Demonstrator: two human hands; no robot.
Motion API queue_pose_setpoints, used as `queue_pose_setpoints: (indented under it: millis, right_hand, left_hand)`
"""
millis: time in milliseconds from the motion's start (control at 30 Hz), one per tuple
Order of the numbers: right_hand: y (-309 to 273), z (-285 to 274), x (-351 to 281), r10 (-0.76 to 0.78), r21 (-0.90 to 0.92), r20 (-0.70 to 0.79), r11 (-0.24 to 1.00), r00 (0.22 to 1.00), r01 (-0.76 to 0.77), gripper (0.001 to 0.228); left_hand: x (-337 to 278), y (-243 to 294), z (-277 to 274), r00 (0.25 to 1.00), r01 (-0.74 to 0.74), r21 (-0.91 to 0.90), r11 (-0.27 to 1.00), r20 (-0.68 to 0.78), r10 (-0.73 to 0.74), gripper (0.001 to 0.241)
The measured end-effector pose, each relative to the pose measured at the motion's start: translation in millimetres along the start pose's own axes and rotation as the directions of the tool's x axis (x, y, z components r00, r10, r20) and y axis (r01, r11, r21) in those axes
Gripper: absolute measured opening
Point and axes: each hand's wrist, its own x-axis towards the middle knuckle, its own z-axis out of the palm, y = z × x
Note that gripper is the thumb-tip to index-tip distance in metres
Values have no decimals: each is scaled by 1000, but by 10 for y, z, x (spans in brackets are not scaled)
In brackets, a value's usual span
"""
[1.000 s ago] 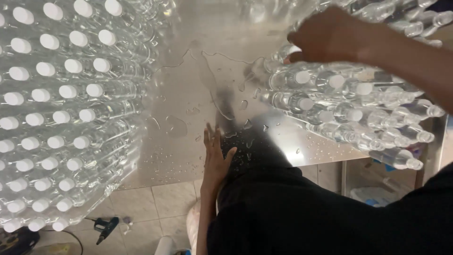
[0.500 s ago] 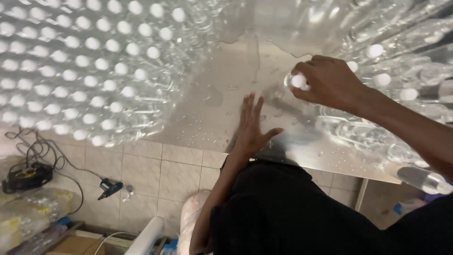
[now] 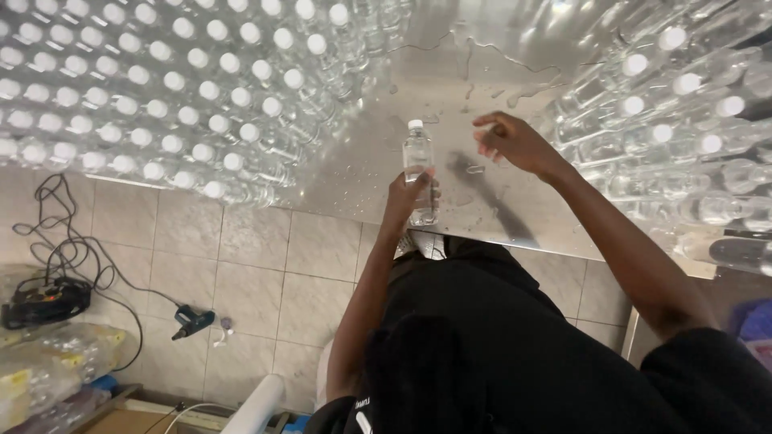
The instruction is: Arranging water bottles on a production table and placing plastic caps on them.
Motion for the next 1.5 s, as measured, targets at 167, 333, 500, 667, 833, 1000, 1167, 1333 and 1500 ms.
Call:
queue_pose_setpoints:
  millis: [167, 333, 500, 667, 833, 1000, 1167, 1333, 1500]
  right_hand:
    - [91, 110, -266, 119, -75, 1, 990, 993, -118, 45]
    - [6, 220, -281, 95, -209, 0, 973, 996, -93, 40]
    - [-37, 314, -61, -33, -364, 57, 930, 998, 51, 37]
    - [-126, 289, 166, -221, -434, 116, 866, 968, 250, 35]
    - [-819, 232, 51, -370, -446, 259, 774, 892, 450, 39]
    - [-1269, 57, 4, -347, -398, 464, 740, 815, 542, 37]
    - [-1489, -4, -206, -153, -588, 576, 605, 803, 537, 40]
    - [-1078, -7, -24, -71, -703, 667, 268, 742, 658, 55]
    - [-616, -92, 110, -219, -726, 627, 182, 747, 663, 53]
  left_hand:
    - [-57, -6, -131, 999, 22, -34, 999, 33, -20, 84]
    - [9, -108, -141, 997, 19, -26, 999, 71, -17, 79]
    - [66, -151, -190, 996, 27, -25, 999, 90, -25, 80]
    - [167, -288, -296, 980, -32, -104, 994, 194, 52, 88]
    - [-176, 115, -363, 916, -152, -132, 980, 354, 190, 107]
    - [-240, 227, -504, 774, -222, -183, 958, 564, 288, 93]
    - [-357, 289, -570, 664, -62, -322, 945, 693, 280, 73]
    - [-465, 395, -584, 582, 45, -414, 909, 751, 313, 49]
    - [-568, 522, -538, 733, -165, -24, 986, 665, 139, 65]
